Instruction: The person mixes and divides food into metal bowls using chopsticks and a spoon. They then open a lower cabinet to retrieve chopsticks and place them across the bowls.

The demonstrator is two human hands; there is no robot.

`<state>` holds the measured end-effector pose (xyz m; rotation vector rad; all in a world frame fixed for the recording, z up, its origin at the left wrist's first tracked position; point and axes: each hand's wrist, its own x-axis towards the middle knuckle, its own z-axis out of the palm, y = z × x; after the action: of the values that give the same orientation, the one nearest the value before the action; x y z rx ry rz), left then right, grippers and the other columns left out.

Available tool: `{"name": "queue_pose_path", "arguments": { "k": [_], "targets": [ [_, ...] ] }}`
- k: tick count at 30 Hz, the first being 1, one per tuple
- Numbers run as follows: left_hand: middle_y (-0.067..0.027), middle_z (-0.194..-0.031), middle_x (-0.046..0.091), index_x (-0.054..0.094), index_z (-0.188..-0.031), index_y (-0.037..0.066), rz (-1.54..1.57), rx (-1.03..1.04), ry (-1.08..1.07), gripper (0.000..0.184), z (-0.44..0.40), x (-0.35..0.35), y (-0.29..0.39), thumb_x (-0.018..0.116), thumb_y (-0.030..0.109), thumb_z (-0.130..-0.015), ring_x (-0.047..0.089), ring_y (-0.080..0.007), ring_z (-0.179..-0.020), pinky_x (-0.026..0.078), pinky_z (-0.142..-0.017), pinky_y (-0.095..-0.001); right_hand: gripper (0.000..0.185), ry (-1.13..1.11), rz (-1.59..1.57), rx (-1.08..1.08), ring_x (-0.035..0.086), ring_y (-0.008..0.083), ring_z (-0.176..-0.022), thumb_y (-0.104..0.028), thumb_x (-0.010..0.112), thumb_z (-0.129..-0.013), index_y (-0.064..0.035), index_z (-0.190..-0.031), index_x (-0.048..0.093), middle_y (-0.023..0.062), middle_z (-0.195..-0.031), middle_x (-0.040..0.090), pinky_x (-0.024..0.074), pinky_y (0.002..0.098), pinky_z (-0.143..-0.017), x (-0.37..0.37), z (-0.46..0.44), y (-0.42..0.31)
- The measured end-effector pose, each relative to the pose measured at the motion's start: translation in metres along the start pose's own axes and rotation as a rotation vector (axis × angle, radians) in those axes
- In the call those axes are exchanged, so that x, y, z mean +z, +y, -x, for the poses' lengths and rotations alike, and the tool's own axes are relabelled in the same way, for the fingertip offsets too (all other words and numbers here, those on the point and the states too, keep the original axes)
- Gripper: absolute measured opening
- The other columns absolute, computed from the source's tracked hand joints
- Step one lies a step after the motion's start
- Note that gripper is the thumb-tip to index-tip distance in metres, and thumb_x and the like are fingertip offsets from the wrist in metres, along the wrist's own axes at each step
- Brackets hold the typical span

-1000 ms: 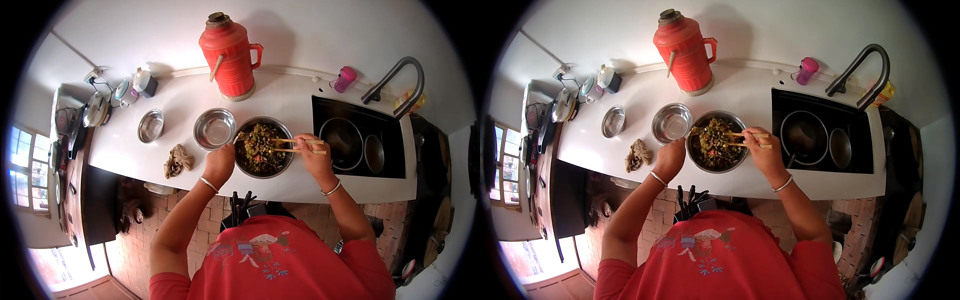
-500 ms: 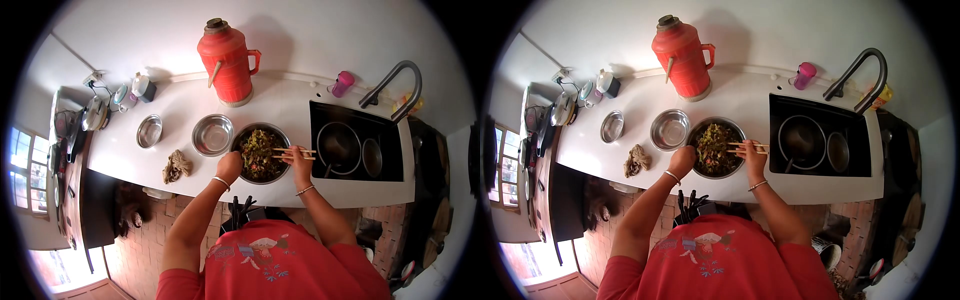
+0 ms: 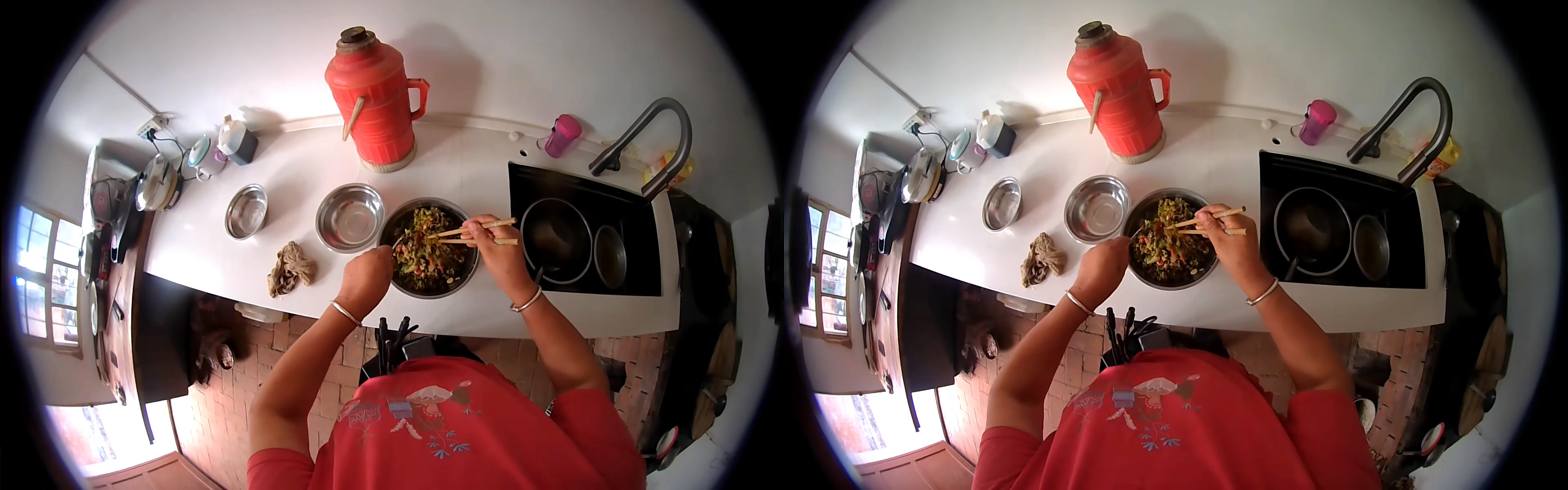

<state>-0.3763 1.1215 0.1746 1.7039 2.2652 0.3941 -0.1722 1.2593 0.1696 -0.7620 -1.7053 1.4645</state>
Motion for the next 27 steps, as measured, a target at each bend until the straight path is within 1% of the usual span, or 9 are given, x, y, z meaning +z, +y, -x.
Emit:
{"name": "queue_pose_path", "arguments": {
  "k": [4,8,10,16,18,21,22,24,27],
  "targets": [
    [-0.0216,-0.078,0.061,0.059,-0.091,0.002,0.047,-0.075,-0.019,0.017,0.007,-0.005,-0.003,0.048,0.014,-0.087,0.058,-0.0406,-0.077,0.046,-0.066,-0.0478,0.024,-0.006,-0.001,0.007,0.065,0.0171,-0.081,-0.017,0.052,-0.093,0.0054,-0.096,0.059,0.0102,-0.087,0.064,0.0552,0.0265,-0.073,-0.003,0.004,-0.022],
    [-0.0234,-0.079,0.062,0.061,-0.089,-0.002,0.296,-0.083,0.081,0.021,0.009,0.009,-0.017,0.048,0.014,-0.085,0.06,-0.0395,-0.077,0.047,-0.069,-0.045,0.02,0.02,-0.084,-0.061,0.065,0.0156,-0.077,-0.015,0.055,-0.092,0.0042,-0.094,0.06,0.0083,-0.084,0.064,0.0547,0.0254,-0.068,0.005,0.021,-0.012],
    [-0.0242,-0.08,0.061,0.062,-0.09,-0.003,0.389,-0.093,0.076,0.022,0.009,0.012,-0.019,0.049,0.014,-0.084,0.06,-0.0398,-0.077,0.047,-0.07,-0.0437,0.02,0.011,-0.027,-0.129,0.065,0.0163,-0.077,-0.015,0.054,-0.092,0.0037,-0.093,0.06,0.0088,-0.084,0.063,0.0549,0.0258,-0.069,0.017,0.033,-0.012],
    [-0.0249,-0.078,0.061,0.064,-0.087,-0.004,0.545,-0.202,0.019,0.024,0.011,0.017,-0.021,0.049,0.014,-0.083,0.06,-0.0391,-0.075,0.047,-0.069,-0.0406,0.024,0.013,-0.085,-0.078,0.065,0.0194,-0.081,-0.017,0.05,-0.094,0.005,-0.097,0.057,0.011,-0.089,0.062,0.0527,0.0283,-0.075,0.031,0.048,0.011],
    [-0.013,-0.06,0.057,0.064,-0.093,-0.005,0.537,-0.156,0.071,0.026,0.012,0.019,-0.027,0.051,0.016,-0.084,0.053,-0.0176,-0.054,0.043,-0.053,-0.0328,0.02,0.112,-0.133,-0.069,0.065,0.0171,-0.079,-0.015,0.052,-0.093,0.0045,-0.094,0.059,0.0099,-0.086,0.063,0.0549,0.0279,-0.072,0.025,0.044,0.017],
    [-0.0115,-0.059,0.056,0.064,-0.092,-0.005,0.502,-0.169,0.054,0.026,0.016,0.015,-0.029,0.051,0.016,-0.085,0.052,-0.0168,-0.054,0.042,-0.053,-0.0323,0.022,0.138,-0.168,0.012,0.065,0.0169,-0.079,-0.016,0.051,-0.094,0.0049,-0.094,0.058,0.0107,-0.087,0.063,0.0551,0.0281,-0.072,0.01,0.038,0.021],
    [-0.0115,-0.059,0.056,0.064,-0.092,-0.005,0.501,-0.169,0.055,0.026,0.017,0.013,-0.029,0.051,0.016,-0.085,0.052,-0.0168,-0.054,0.042,-0.053,-0.0323,0.023,0.158,-0.193,0.084,0.065,0.017,-0.079,-0.017,0.051,-0.094,0.0049,-0.094,0.058,0.0107,-0.087,0.063,0.0552,0.0283,-0.071,0.008,0.037,0.018],
    [-0.0254,-0.076,0.06,0.064,-0.088,-0.005,0.489,-0.221,0.015,0.024,0.019,0.011,-0.027,0.05,0.014,-0.083,0.06,-0.039,-0.074,0.047,-0.068,-0.0403,0.023,0.149,-0.181,0.069,0.065,0.017,-0.079,-0.017,0.051,-0.094,0.0046,-0.094,0.058,0.0104,-0.087,0.063,0.0554,0.0286,-0.071,0.01,0.038,0.012],
    [-0.0252,-0.076,0.06,0.063,-0.087,-0.005,0.523,-0.228,0.004,0.024,0.018,0.013,-0.023,0.049,0.014,-0.083,0.06,-0.0391,-0.074,0.047,-0.068,-0.0407,0.024,0.092,-0.24,-0.041,0.065,0.0174,-0.078,-0.018,0.052,-0.094,0.0048,-0.095,0.058,0.0099,-0.087,0.062,0.0553,0.0283,-0.071,0.025,0.042,0.01]
  ]
}}
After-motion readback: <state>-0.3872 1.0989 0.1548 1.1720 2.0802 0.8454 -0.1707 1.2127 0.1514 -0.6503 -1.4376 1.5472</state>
